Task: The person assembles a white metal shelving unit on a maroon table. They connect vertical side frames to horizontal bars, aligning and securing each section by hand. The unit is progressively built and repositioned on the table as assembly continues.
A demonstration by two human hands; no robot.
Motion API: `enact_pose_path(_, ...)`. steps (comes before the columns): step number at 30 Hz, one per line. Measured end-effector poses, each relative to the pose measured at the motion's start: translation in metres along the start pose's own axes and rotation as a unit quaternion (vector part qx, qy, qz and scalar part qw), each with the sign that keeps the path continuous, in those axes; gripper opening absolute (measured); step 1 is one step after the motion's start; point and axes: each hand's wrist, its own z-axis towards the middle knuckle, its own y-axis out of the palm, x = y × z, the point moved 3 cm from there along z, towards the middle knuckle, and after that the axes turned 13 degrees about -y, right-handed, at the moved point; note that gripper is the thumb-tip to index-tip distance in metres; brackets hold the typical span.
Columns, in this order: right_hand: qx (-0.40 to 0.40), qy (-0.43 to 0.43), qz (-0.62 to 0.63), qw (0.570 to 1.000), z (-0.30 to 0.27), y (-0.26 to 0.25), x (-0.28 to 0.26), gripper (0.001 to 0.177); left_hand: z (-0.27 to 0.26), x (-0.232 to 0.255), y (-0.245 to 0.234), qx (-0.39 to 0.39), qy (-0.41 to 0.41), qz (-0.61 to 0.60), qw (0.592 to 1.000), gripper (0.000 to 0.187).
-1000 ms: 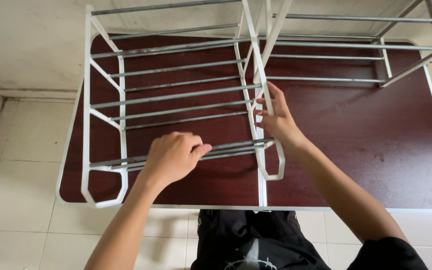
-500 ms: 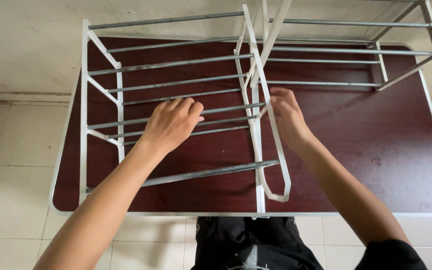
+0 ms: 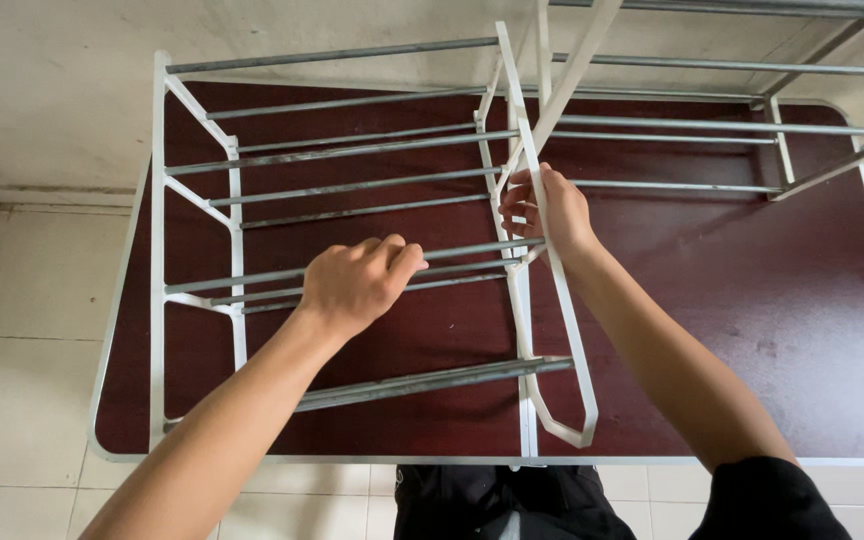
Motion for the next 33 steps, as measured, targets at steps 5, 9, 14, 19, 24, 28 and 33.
enact_pose_path(5, 0.000, 0.004, -0.020, 1.000, -0.001, 0.000, 0.001, 0.038, 0.004, 0.002, -0.003, 0.000, -0.026, -0.043, 0.999, 0.029)
enact_pose_path(9, -0.012, 0.007, -0.039, 0.999, 0.000, 0.001, 0.003, 0.043, 0.007, 0.002, -0.005, -0.022, -0.058, -0.070, 0.996, 0.039)
enact_pose_path(14, -0.021, 0.005, -0.043, 0.999, 0.003, -0.002, 0.006, 0.045, 0.013, 0.003, -0.005, -0.081, -0.089, -0.102, 0.987, 0.044)
enact_pose_path(19, -0.008, 0.015, -0.081, 0.997, 0.009, -0.006, 0.011, 0.048, 0.020, 0.004, -0.016, -0.106, -0.139, -0.156, 0.972, 0.033)
enact_pose_path(24, -0.004, 0.017, -0.077, 0.997, 0.015, -0.013, 0.018, 0.047, 0.028, 0.001, -0.018, -0.247, -0.238, -0.155, 0.927, 0.025)
enact_pose_path(28, -0.010, 0.027, -0.064, 0.998, 0.016, -0.013, 0.020, 0.047, 0.033, 0.000, -0.025, -0.297, -0.288, -0.195, 0.890, 0.023)
enact_pose_path(33, -0.006, 0.018, -0.103, 0.994, 0.010, -0.012, 0.015, 0.045, 0.039, 0.001, -0.037, -0.298, -0.278, -0.180, 0.895, 0.025)
